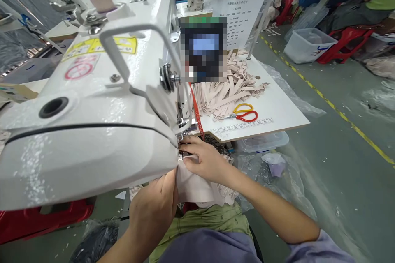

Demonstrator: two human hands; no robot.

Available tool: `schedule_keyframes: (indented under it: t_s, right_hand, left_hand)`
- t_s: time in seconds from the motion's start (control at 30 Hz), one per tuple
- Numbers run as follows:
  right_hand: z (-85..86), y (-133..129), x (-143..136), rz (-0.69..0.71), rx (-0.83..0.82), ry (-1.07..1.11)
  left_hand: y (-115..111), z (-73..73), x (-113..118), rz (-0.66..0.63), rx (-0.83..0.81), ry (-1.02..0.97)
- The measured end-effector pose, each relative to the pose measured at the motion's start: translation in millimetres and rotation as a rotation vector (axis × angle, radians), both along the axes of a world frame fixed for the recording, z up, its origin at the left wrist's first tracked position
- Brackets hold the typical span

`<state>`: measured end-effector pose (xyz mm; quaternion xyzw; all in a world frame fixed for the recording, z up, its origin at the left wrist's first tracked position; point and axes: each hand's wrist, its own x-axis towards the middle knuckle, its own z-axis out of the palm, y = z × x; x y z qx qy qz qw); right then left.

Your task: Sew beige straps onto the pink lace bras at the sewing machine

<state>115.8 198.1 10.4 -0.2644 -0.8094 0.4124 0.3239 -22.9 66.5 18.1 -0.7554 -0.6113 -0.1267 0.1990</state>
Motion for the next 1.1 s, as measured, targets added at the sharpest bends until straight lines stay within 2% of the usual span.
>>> schedule_keyframes:
  t_s: [0.2,0.43,0.63,0.77,0.83,0.9,1.03,1.1]
  right_hand:
    - [2.6,-1,10,0.009,-0.054,0.021]
    - [-10.2,-8,9,0.023,-0.045,0.091]
    - [-19.8,-10,18,-0.058,-0.062,0.043]
    - [-18.0,-17,19,-0.051,-0.124,-0.02]
    - [-19.4,-19,19,-0.076,-0.129,-0.01]
    - [-23.5,-20,21,-0.123,-0.145,-0.003]
    - [-31.6,-22,30,-0.126,-0.198,-0.098]
    - [-29.9,-33,35,-0.081,-0.185,-0.148]
  left_hand:
    - [0,-0.6,3,0.006,-0.009,0.019]
    - [-5,-1.6,-8,-0.006,-0.027,0.014]
    - [-5,-3.9,-8,-0.079,-0.042,-0.128]
    - [-13,-6.9,-17,-0.019,-0.005,-0.2]
    - [-19,-8.8,-22,0.028,0.005,-0.304]
    - [-22,-9.4,-26,0.081,-0.052,-0.494]
    - [-19,-5.4,-33,0.187,-0.356,-0.954]
    - [-15,-1.7,-37,0.199,-0.522,-1.03]
